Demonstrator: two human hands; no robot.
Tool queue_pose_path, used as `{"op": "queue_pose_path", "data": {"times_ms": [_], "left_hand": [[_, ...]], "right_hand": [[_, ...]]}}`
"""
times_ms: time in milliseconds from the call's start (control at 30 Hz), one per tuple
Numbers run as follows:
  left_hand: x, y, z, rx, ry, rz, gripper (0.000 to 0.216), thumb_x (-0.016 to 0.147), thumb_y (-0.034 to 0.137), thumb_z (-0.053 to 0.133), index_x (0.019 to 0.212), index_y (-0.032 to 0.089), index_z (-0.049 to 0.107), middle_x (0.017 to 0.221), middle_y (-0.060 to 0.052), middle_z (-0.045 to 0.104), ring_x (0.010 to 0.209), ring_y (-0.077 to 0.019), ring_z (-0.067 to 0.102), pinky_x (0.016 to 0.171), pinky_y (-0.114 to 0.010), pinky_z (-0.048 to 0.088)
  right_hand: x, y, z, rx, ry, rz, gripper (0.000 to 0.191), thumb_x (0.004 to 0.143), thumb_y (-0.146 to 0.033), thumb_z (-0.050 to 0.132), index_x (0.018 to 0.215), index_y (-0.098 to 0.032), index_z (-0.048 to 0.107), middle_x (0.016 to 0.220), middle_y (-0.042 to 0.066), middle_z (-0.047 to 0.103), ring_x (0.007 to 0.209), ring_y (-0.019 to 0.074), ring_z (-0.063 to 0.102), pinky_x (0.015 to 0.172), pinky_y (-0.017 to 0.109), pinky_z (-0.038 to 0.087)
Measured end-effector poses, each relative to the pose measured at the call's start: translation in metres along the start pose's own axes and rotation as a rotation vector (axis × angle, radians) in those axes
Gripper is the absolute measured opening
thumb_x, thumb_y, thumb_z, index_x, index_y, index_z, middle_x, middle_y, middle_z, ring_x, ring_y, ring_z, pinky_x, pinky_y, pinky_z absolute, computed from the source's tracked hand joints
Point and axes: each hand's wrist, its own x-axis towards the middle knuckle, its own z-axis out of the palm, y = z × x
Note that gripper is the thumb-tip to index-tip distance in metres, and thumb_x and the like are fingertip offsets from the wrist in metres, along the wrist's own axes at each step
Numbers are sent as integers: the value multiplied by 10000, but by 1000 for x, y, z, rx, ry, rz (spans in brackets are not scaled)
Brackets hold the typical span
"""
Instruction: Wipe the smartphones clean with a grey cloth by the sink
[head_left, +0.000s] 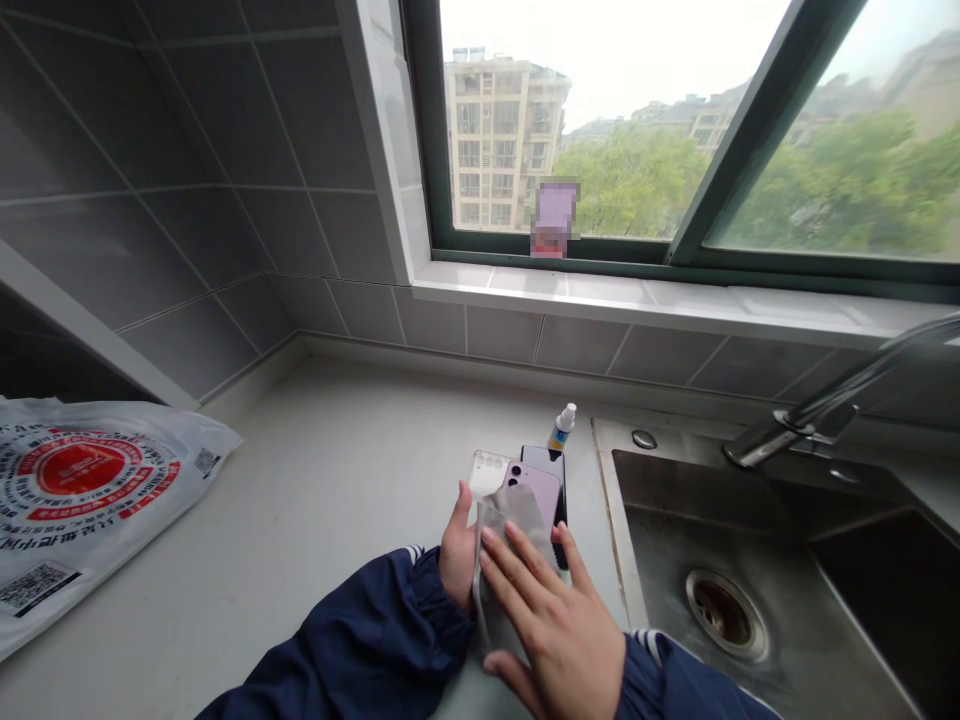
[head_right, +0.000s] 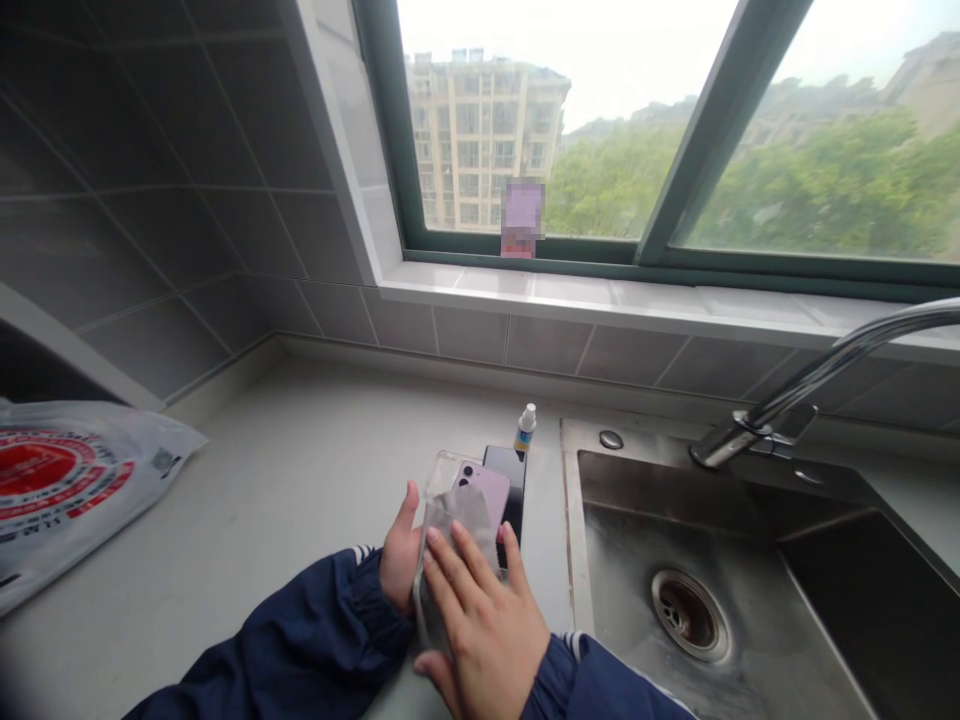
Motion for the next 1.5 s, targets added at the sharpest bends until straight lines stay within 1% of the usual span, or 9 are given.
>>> {"op": "queue_pose_path", "data": {"times_ms": [200,333,467,667,833,1000,1267,1367,1500], "left_hand": [[4,-15,-2,95,-65,200,694,915,599,323,1405,121,435,1451,-138,454,1432,-260,252,1191,-381,87],[6,-18,-2,114,-81,267,608,923,541,377,1373,148,489,1479,-100,423,1450,-254,200,1196,-376,78],[6,-18,2,142,-121,253,620,937,545,313,1416,169,430,1497,-105,394,1458,-265,166,1196,-406,43],[6,-18,1,214,-116,269,640,923,551,346,1446,184,375,1536,-90,325,1466,-280,112,1195,-427,25],[6,-19,-3,152,-65,302,641,928,545,324,1397,126,449,1485,-131,407,1456,-281,167,1196,-424,37],[4,-15,-6,83,-39,227,679,927,578,288,1373,98,466,1435,-157,467,1447,-261,210,1194,-408,46],[1,-9,3,20,36,136,737,905,636,279,1414,116,396,1300,-189,578,1278,-294,490,1133,-444,253],[1,-8,9,-1,78,143,751,890,654,303,1428,134,367,1239,-197,609,1159,-298,583,1054,-449,363],[2,-6,9,-26,109,144,765,864,686,328,1431,173,346,1182,-192,632,1023,-279,646,921,-424,466]], "right_hand": [[9,20,-7,-123,82,112,665,940,-492,434,1498,-172,266,1565,52,203,1445,288,184,1145,532,-116],[11,25,-7,-170,116,131,660,943,-485,426,1494,-155,275,1561,67,214,1436,296,210,1144,554,-6],[10,25,-4,-186,148,211,711,940,-490,425,1508,-118,214,1560,101,201,1435,306,215,1119,562,125],[12,24,-3,-176,189,270,739,936,-506,428,1516,-117,186,1557,120,206,1435,315,221,1109,550,188],[13,17,2,-195,184,239,719,933,-511,435,1507,-129,230,1558,121,201,1434,338,209,1097,576,180],[12,8,10,-200,151,216,686,934,-515,428,1492,-143,285,1558,117,203,1434,338,209,1100,575,157],[-5,-5,15,-191,151,141,649,938,-514,443,1477,-172,328,1554,81,230,1433,309,228,1155,537,-68],[-10,-10,16,-158,210,103,598,933,-472,488,1441,-170,397,1526,79,304,1407,314,296,1160,551,-63],[-9,-11,18,-37,391,49,361,923,-329,558,1261,-204,593,1402,35,510,1319,280,456,1180,549,15]]}}
